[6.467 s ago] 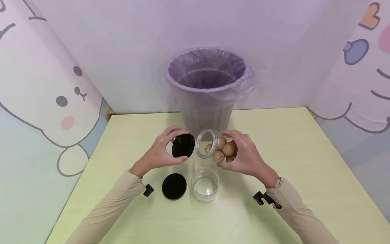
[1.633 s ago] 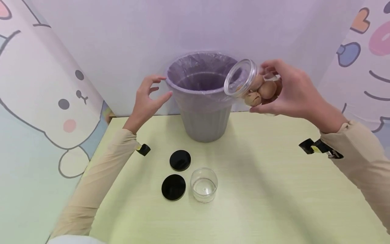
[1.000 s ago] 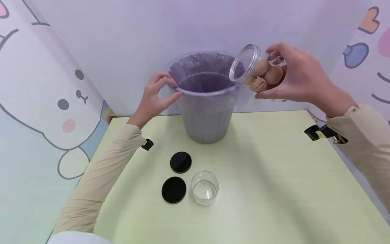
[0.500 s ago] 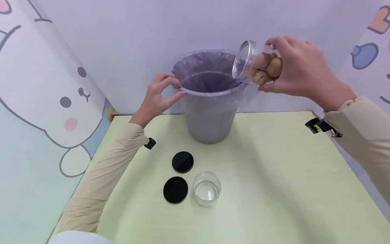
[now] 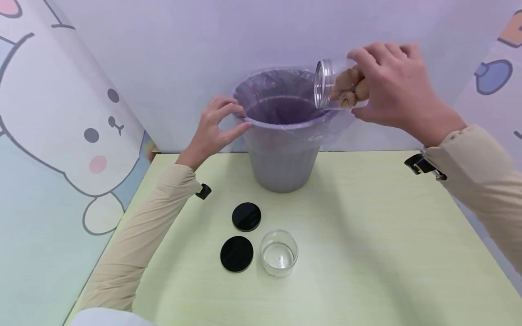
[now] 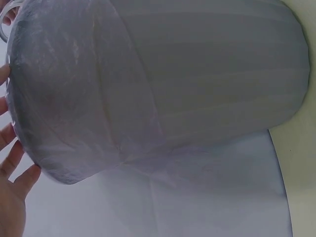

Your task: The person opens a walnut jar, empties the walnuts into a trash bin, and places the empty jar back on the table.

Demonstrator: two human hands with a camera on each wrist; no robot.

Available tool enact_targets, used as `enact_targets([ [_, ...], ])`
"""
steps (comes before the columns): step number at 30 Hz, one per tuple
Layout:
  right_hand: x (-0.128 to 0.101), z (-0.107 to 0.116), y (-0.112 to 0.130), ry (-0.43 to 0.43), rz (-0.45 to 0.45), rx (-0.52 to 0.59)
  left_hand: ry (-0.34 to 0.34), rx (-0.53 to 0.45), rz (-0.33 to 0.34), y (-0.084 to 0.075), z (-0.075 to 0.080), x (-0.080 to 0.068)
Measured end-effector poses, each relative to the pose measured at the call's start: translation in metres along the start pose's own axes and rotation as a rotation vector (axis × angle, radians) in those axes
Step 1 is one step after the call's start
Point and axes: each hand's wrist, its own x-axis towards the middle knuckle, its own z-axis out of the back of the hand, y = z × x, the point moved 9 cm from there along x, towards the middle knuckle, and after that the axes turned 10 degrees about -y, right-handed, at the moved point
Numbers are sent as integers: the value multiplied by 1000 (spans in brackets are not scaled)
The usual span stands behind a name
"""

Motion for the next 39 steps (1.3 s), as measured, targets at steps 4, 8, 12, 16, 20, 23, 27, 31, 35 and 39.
enact_targets([
  [4, 2, 2, 5, -42, 52, -1, -5, -7, -3, -1, 0, 0],
  [8, 3, 1, 7, -49, 80, -23, -8, -14, 3, 0, 0, 0],
  [12, 3, 2, 13, -94, 150, -37, -12, -21, 4, 0, 0, 0],
  [16, 3, 3, 20, -136, 208, -43, -14, -22, 6, 0, 0, -1],
  [20, 4, 4, 23, -157, 226, -36, -17, -21, 4, 0, 0, -1],
  [23, 4, 4, 26, -172, 255, -44, -19, -23, 3, 0, 0, -1],
  [27, 5, 5, 31, -195, 283, -67, -17, -25, 10, -1, -1, -1],
  [31, 6, 5, 34, -190, 305, -72, -18, -26, 6, -2, -1, -1],
  [35, 7, 6, 36, -181, 337, -74, -29, -33, 1, -2, -1, -2],
  [39, 8, 5, 37, -187, 348, -80, -40, -36, -1, -2, 0, -3],
])
